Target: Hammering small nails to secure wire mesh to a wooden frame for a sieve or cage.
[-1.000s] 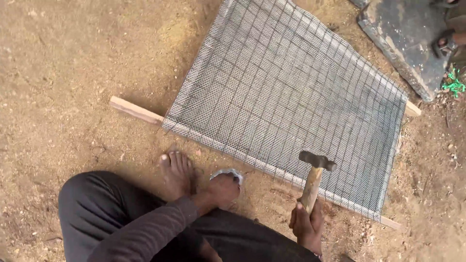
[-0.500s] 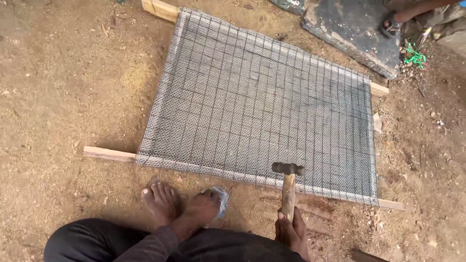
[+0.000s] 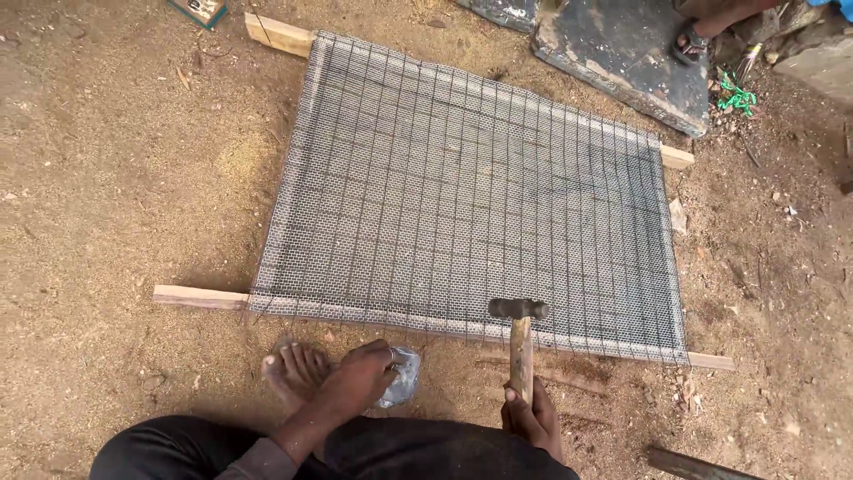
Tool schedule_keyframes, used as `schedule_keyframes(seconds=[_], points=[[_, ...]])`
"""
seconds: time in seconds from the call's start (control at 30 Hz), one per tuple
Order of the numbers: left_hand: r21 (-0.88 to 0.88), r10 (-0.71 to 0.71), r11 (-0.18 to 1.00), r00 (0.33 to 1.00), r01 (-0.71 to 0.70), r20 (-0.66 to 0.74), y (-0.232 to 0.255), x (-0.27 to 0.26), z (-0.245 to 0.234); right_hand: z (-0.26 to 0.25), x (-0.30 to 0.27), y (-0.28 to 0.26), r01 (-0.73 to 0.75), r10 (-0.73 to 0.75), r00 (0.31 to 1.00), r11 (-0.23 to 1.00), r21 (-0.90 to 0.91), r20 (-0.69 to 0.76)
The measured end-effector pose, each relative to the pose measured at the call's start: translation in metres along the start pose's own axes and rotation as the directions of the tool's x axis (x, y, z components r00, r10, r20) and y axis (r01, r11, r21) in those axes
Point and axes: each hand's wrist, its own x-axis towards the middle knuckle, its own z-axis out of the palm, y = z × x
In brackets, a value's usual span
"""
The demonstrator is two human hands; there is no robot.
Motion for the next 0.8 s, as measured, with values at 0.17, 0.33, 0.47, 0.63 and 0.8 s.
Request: schedule_keyframes(seconds=[0.17,0.33,0.47,0.63,0.8], points=[[-0.266,-0.002,0.96,0.953,-0.083,-0.302,-0.021,-0.004,-0.025,0.018,-0.004,-0.033,-0.022,0.02,0.999,0.998,-0.058,-0.035],[-0.344,-0.084,0.915,0.733,-0.211,-0.675,-0.06,0.012,-0.081,0.016,0.018,-0.036,0.012,-0.01,1.0,0.998,-0.067,0.022],[-0.446,-0.273,0.867,0.537,-0.222,-0.798,-0.099,0.046,-0.148,0.023,0.044,-0.041,0.123,-0.112,0.99,0.982,-0.145,0.082],[-0.512,-0.366,0.814,0.442,-0.274,-0.819,-0.144,0.097,-0.208,0.039,0.071,-0.052,0.095,-0.086,0.995,0.979,-0.181,0.058],[-0.38,-0.283,0.923,0.568,-0.057,-0.773,-0.162,0.114,-0.231,0.056,0.097,-0.061,0.157,-0.127,0.978,0.969,-0.189,0.165]])
